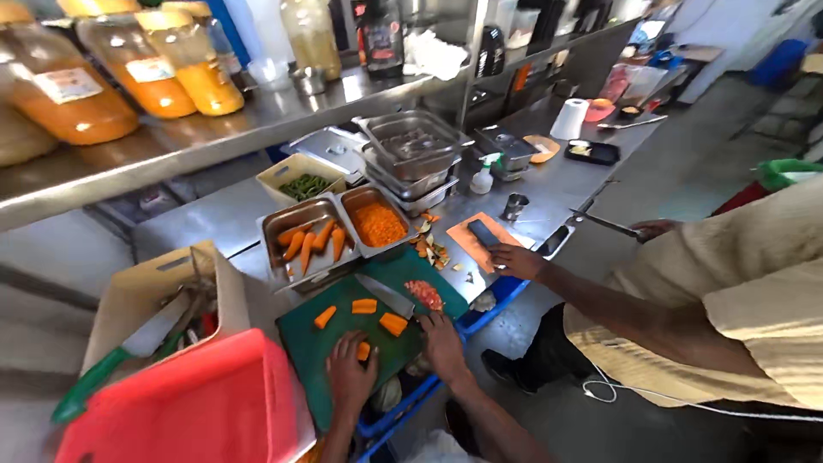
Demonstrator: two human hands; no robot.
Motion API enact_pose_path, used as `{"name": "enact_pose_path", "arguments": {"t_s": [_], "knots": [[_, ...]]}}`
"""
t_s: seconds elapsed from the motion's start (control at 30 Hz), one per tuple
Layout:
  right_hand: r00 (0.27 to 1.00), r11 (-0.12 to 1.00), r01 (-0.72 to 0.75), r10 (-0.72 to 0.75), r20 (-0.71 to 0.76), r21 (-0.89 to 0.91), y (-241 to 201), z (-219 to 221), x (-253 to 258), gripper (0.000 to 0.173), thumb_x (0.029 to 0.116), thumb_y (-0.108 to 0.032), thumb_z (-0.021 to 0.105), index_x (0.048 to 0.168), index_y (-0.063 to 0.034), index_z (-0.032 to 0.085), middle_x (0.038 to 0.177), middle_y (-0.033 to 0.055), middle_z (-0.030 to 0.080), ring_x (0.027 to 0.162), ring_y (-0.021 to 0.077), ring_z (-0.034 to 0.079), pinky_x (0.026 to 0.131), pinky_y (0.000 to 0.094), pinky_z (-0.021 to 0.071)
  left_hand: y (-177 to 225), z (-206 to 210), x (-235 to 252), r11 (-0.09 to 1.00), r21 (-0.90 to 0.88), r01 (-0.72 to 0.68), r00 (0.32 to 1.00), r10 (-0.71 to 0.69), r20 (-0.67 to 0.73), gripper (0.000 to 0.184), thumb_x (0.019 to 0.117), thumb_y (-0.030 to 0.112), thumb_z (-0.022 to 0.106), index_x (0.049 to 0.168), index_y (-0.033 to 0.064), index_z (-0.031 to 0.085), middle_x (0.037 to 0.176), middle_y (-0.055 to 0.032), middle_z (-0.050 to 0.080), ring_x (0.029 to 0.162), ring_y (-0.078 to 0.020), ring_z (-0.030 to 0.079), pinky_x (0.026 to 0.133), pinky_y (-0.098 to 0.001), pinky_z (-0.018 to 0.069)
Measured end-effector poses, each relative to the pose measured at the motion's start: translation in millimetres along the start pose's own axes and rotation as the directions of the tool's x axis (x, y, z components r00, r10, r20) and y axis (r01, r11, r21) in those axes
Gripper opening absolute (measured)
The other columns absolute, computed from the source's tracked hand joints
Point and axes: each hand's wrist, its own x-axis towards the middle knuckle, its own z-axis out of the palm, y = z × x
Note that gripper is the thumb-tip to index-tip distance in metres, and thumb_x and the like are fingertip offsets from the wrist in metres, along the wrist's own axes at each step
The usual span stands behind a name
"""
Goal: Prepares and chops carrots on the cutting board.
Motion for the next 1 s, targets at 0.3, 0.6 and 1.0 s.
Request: {"name": "enact_pose_path", "arguments": {"t_s": [0.3, 0.6, 1.0], "knots": [[0.997, 0.994, 0.070, -0.066, -0.048, 0.083, 8.2, -4.0, -1.5, 0.042, 0.1011, -0.015, 0.058, 0.142, -0.0216, 0.062, 0.133, 0.0196, 0.062, 0.126, 0.0408, 0.058, 0.100, 0.0547, 0.0533, -1.9, -10.9, -2.3, 0.991, -0.092, 0.092, 0.994, -0.086, 0.069, 0.041, 0.0943, 0.047, 0.067, 0.127, 0.0224, 0.071, 0.136, 0.0019, 0.065, 0.136, -0.0208, 0.054, 0.113, -0.0528, 0.0435], [0.998, 0.813, -0.059, 0.070, 0.004, 0.579, 25.6, -30.0, -37.8, 0.042, 0.1056, -0.041, 0.055, 0.142, -0.0218, 0.059, 0.106, 0.0055, 0.072, 0.089, 0.0194, 0.070, 0.081, 0.0467, 0.0598, -6.6, -38.9, 22.2, 0.986, 0.160, 0.053, 0.997, -0.061, 0.040, 0.032, 0.0973, 0.043, 0.064, 0.123, 0.0256, 0.073, 0.136, 0.0027, 0.065, 0.141, -0.0255, 0.047, 0.117, -0.0573, 0.0340], [0.981, 0.480, -0.194, 0.094, 0.170, 0.856, 57.4, -35.9, -79.0, 0.042, 0.1084, -0.029, 0.051, 0.144, -0.0056, 0.051, 0.084, 0.0086, 0.066, 0.055, 0.0176, 0.057, 0.045, 0.0299, 0.0485, -1.6, -16.8, 137.2, 0.989, 0.147, -0.035, 0.891, -0.036, 0.453, 0.030, 0.0966, 0.035, 0.069, 0.122, 0.0193, 0.073, 0.131, -0.0076, 0.066, 0.129, -0.0311, 0.055, 0.109, -0.0605, 0.0403]]}}
